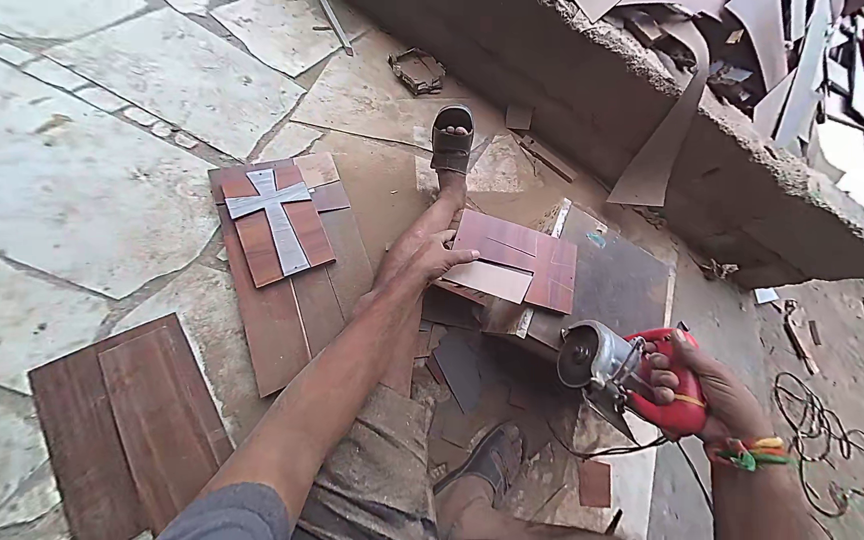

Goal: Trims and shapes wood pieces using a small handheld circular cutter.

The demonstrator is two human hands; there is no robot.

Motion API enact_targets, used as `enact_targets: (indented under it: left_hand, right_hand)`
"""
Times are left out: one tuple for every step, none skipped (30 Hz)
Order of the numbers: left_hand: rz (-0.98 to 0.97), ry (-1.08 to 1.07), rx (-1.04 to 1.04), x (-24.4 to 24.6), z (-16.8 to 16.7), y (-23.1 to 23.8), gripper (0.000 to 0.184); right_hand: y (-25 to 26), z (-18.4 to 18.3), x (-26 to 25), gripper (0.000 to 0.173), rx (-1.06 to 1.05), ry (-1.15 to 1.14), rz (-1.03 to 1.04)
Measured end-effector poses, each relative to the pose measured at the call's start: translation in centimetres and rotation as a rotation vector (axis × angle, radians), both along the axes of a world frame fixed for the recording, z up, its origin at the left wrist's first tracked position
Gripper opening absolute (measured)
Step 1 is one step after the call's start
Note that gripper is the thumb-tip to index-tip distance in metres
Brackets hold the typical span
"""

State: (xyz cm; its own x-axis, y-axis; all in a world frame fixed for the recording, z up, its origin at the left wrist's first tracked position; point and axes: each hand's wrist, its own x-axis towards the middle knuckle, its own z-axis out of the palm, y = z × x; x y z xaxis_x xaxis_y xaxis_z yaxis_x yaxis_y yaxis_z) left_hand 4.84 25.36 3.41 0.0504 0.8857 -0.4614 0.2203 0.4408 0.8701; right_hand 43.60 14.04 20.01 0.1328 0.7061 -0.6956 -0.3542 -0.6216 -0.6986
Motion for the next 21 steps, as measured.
enact_targets:
  left_hand:
    - [-0.001,0.011,0.003,-0.1,0.2,0.0,0.064]
    - [0.006,0.02,0.003,0.0,0.3,-0.1,0.061]
    - [0.016,0.039,0.002,0.0,0.4,-0.1,0.057]
    - [0.034,0.042,0.002,0.1,0.4,-0.2,0.055]
    - [0.047,0.041,0.003,0.2,0.2,-0.2,0.054]
    - [0.055,0.029,-0.001,0.2,-0.1,-0.2,0.057]
    - [0.065,0.016,0.0,0.2,-0.3,-0.2,0.059]
    - [0.073,0.004,0.0,0.3,-0.4,-0.2,0.06]
    - [0.077,-0.004,-0.002,0.5,-0.2,-0.3,0.059]
    - [0.093,-0.023,-0.003,0.9,0.0,-0.4,0.058]
    - [0.111,-0.053,-0.01,1.2,0.1,-0.5,0.059]
    - [0.142,-0.085,-0.025,1.5,0.0,-0.6,0.059]
    - [0.172,-0.099,-0.045,1.6,0.0,-0.6,0.056]
    - [0.186,-0.106,-0.062,1.7,0.0,-0.6,0.052]
    - [0.187,-0.085,-0.074,1.5,-0.2,-0.4,0.049]
    - [0.177,-0.054,-0.077,1.4,-0.5,-0.3,0.047]
    - [0.161,-0.021,-0.072,1.2,-0.7,-0.2,0.045]
    - [0.154,0.0,-0.064,1.0,-1.0,-0.1,0.043]
    - [0.161,-0.01,-0.055,0.9,-1.1,0.0,0.043]
    - [0.175,-0.026,-0.044,0.8,-1.4,0.2,0.042]
    - [0.193,-0.059,-0.036,0.7,-1.4,0.3,0.041]
  right_hand:
    - [0.0,0.1,-0.1,0.046,-0.004,-0.012,-0.008]
    - [0.0,0.1,-0.2,0.046,-0.008,-0.021,-0.012]
    - [0.0,0.2,-0.3,0.046,-0.011,-0.027,-0.01]
    - [-0.1,0.2,-0.3,0.045,-0.01,-0.024,-0.013]
    - [-0.1,0.3,-0.4,0.045,-0.011,-0.031,-0.017]
    - [-0.2,0.3,-0.4,0.044,-0.011,-0.039,-0.018]
    - [-0.2,0.3,-0.4,0.044,-0.012,-0.041,-0.014]
    - [-0.3,0.3,-0.4,0.043,-0.01,-0.041,-0.007]
    - [-0.4,0.3,-0.5,0.042,-0.004,-0.042,0.0]
    - [-0.4,0.3,-0.5,0.041,0.004,-0.045,0.004]
    - [-0.5,0.3,-0.5,0.041,0.009,-0.053,0.01]
    - [-0.5,0.3,-0.5,0.041,0.01,-0.061,0.01]
    - [-0.5,0.4,-0.5,0.041,0.007,-0.065,0.011]
    - [-0.5,0.4,-0.5,0.041,0.004,-0.075,0.012]
    - [-0.5,0.3,-0.6,0.04,0.001,-0.085,0.012]
    - [-0.5,0.3,-0.6,0.04,0.001,-0.095,0.01]
    - [-0.5,0.3,-0.6,0.04,0.002,-0.098,0.009]
    - [-0.6,0.3,-0.5,0.039,0.006,-0.097,0.01]
    - [-0.6,0.2,-0.5,0.039,0.011,-0.095,0.012]
    - [-0.6,0.2,-0.5,0.038,0.011,-0.093,0.014]
    - [-0.6,0.2,-0.5,0.038,0.008,-0.095,0.012]
